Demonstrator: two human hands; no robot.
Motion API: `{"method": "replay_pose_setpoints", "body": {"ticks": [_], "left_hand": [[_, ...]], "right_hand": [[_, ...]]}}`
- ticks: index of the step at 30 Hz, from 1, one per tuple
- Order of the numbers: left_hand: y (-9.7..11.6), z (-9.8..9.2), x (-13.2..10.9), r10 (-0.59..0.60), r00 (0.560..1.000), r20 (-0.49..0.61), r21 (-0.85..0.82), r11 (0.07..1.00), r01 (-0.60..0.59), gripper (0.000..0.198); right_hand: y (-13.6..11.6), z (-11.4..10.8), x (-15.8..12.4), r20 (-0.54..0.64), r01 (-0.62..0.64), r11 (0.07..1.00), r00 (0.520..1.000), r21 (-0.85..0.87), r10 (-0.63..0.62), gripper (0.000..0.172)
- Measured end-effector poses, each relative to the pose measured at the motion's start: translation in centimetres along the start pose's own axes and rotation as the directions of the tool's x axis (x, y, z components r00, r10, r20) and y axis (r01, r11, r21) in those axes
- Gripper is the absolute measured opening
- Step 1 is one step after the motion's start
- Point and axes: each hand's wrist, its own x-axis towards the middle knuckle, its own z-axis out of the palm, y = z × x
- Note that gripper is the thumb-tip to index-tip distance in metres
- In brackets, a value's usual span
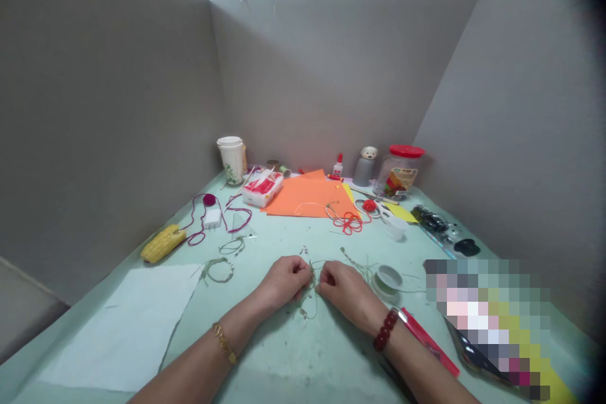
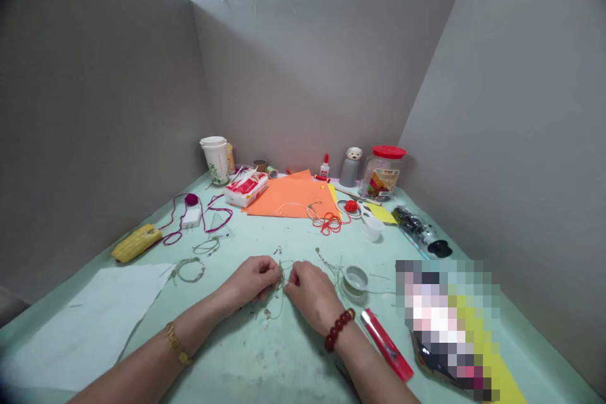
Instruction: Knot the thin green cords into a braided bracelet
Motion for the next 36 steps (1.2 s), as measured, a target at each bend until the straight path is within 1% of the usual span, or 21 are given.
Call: {"method": "replay_pose_setpoints", "body": {"ticks": [2, 4, 6, 8, 9, 11, 15, 17, 19, 21, 24, 27, 31, 33, 36], "left_hand": [[0.0, 0.0, 0.0, 0.000, 1.000, 0.004, -0.013, 1.000, 0.000, 0.012], [0.0, 0.0, 0.0, 0.005, 1.000, 0.006, -0.016, 1.000, -0.005, 0.012], [0.0, 0.0, 0.0, 0.008, 1.000, 0.001, -0.012, 1.000, -0.008, 0.012], [0.0, 0.0, 0.1, 0.009, 1.000, 0.002, -0.013, 1.000, -0.009, 0.012], [0.0, -0.1, 0.1, 0.009, 1.000, 0.007, -0.017, 1.000, -0.008, 0.012], [0.2, -0.1, 0.1, 0.002, 1.000, 0.022, -0.023, 1.000, -0.002, 0.012], [0.5, -0.3, -0.1, -0.011, 0.999, 0.038, -0.010, 1.000, 0.011, 0.012], [0.5, -0.3, -0.1, -0.004, 0.999, 0.037, -0.011, 1.000, 0.005, 0.012], [0.4, -0.4, -0.1, 0.007, 0.999, 0.040, -0.023, 1.000, -0.006, 0.014], [0.4, -0.4, -0.1, 0.020, 0.999, 0.049, -0.041, 0.999, -0.018, 0.016], [0.4, -0.4, -0.1, 0.035, 0.997, 0.069, -0.061, 0.998, -0.031, 0.017], [0.3, -0.4, -0.1, 0.038, 0.997, 0.066, -0.068, 0.997, -0.033, 0.015], [0.1, -0.4, 0.0, 0.028, 0.998, 0.052, -0.060, 0.998, -0.024, 0.013], [0.0, -0.4, 0.0, 0.032, 0.998, 0.053, -0.054, 0.998, -0.029, 0.012], [-0.2, -0.5, 0.0, 0.046, 0.997, 0.056, -0.045, 0.998, -0.043, 0.013]], "right_hand": [[0.1, 0.3, -0.2, 0.031, 0.023, 0.999, 0.999, -0.030, -0.023, 0.008], [0.1, 0.1, -0.3, 0.035, 0.034, 0.999, 0.999, -0.023, -0.033, 0.010], [-0.1, -0.4, -0.5, -0.019, 0.021, 0.999, 1.000, 0.027, -0.020, 0.012], [-0.6, -0.6, -0.6, -0.071, -0.021, 0.995, 0.997, 0.103, 0.028, 0.011], [-0.8, -0.6, -0.7, -0.078, -0.043, 0.989, 0.995, 0.141, 0.055, 0.011], [-1.2, -0.2, -0.6, -0.062, -0.082, 0.976, 0.993, 0.204, 0.097, 0.010], [-1.6, 0.9, -0.4, 0.023, -0.165, 0.930, 0.986, 0.330, 0.167, 0.011], [-1.6, 1.1, -0.4, 0.052, -0.200, 0.911, 0.979, 0.360, 0.195, 0.010], [-1.7, 1.0, -0.8, 0.053, -0.204, 0.926, 0.979, 0.317, 0.197, 0.009], [-2.0, 0.9, -1.4, 0.058, -0.188, 0.954, 0.982, 0.234, 0.179, 0.009], [-2.5, 0.7, -2.6, 0.073, -0.131, 0.980, 0.990, 0.151, 0.121, 0.009], [-2.6, 0.7, -3.8, 0.047, -0.077, 0.996, 0.996, 0.055, 0.075, 0.012], [-2.2, 0.2, -5.4, 0.050, -0.091, 0.994, 0.994, -0.055, 0.094, 0.015], [-1.9, -0.2, -6.1, 0.060, -0.103, 0.991, 0.992, -0.086, 0.109, 0.016], [-1.4, -0.7, -6.8, 0.040, -0.104, 0.989, 0.993, -0.102, 0.108, 0.016]]}}
